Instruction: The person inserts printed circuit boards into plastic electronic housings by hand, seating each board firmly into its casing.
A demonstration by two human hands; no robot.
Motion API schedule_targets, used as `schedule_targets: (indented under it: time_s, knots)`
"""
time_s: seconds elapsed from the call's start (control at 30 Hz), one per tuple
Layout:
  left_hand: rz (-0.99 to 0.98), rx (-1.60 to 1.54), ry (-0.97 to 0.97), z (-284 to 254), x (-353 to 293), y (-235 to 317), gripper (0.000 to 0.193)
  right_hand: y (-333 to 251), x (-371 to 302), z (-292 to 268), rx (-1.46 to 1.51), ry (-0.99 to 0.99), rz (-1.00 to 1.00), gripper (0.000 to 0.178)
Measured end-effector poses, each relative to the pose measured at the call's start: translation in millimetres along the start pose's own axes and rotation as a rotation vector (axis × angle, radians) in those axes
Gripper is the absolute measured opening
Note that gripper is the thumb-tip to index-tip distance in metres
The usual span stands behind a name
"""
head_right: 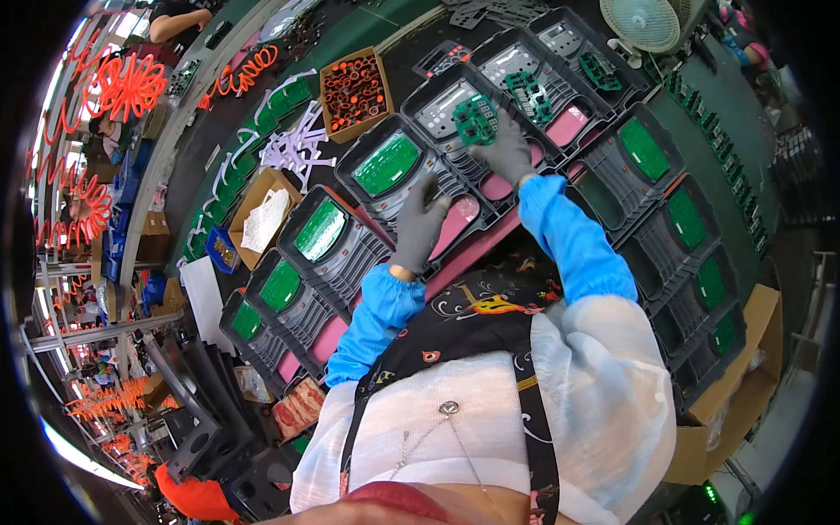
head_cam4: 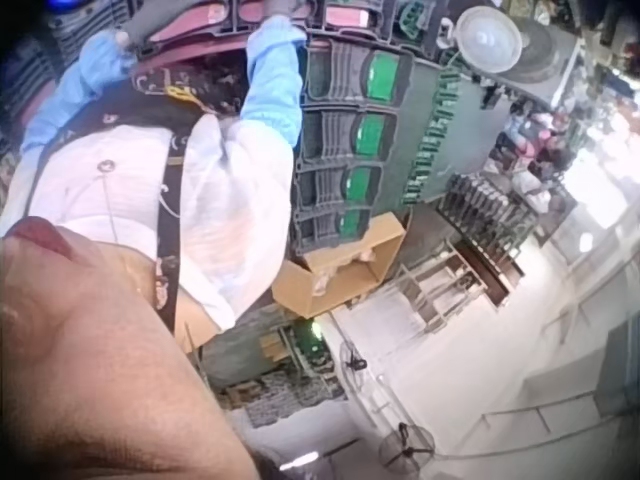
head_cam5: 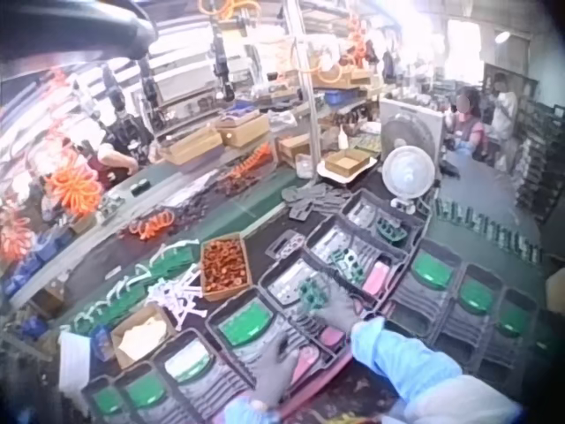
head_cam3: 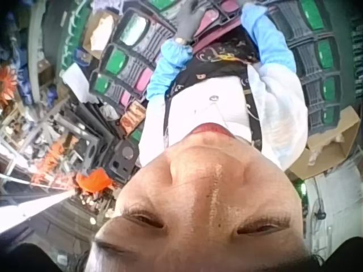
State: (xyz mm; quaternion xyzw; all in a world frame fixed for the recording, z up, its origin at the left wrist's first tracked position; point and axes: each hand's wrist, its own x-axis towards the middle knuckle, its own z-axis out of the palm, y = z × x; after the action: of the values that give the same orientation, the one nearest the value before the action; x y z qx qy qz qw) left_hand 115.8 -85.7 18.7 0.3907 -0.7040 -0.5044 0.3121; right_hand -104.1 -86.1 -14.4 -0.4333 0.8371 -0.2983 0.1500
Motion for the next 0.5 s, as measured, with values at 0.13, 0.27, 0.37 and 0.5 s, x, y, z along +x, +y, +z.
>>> schedule_targets:
  time_s: [0.13, 0.27, 0.37, 0.5]
  knots:
    - [-0.256, -0.53, -0.014, 21.6, 25.4, 11.7, 0.051, -32.5, -69.9, -19.8, 0.238, -0.025, -0.038, 0.105]
    - [-0.104, -0.459, -0.069, 35.3, 37.5, 14.8, 0.052, -27.1, -99.6, -33.2, 0.647, -0.27, -0.013, 0.086]
    - [-0.319, -0.54, -0.196, 25.7, 47.2, 30.9, 0.049, -14.0, -83.6, -88.1, 0.406, -0.175, -0.248, 0.069]
    - [-0.236, -0.657, -0.636, 28.9, 73.7, 21.2, 0.056, 0.0, -43.2, -119.4, -0.37, 0.176, -0.959, 0.047]
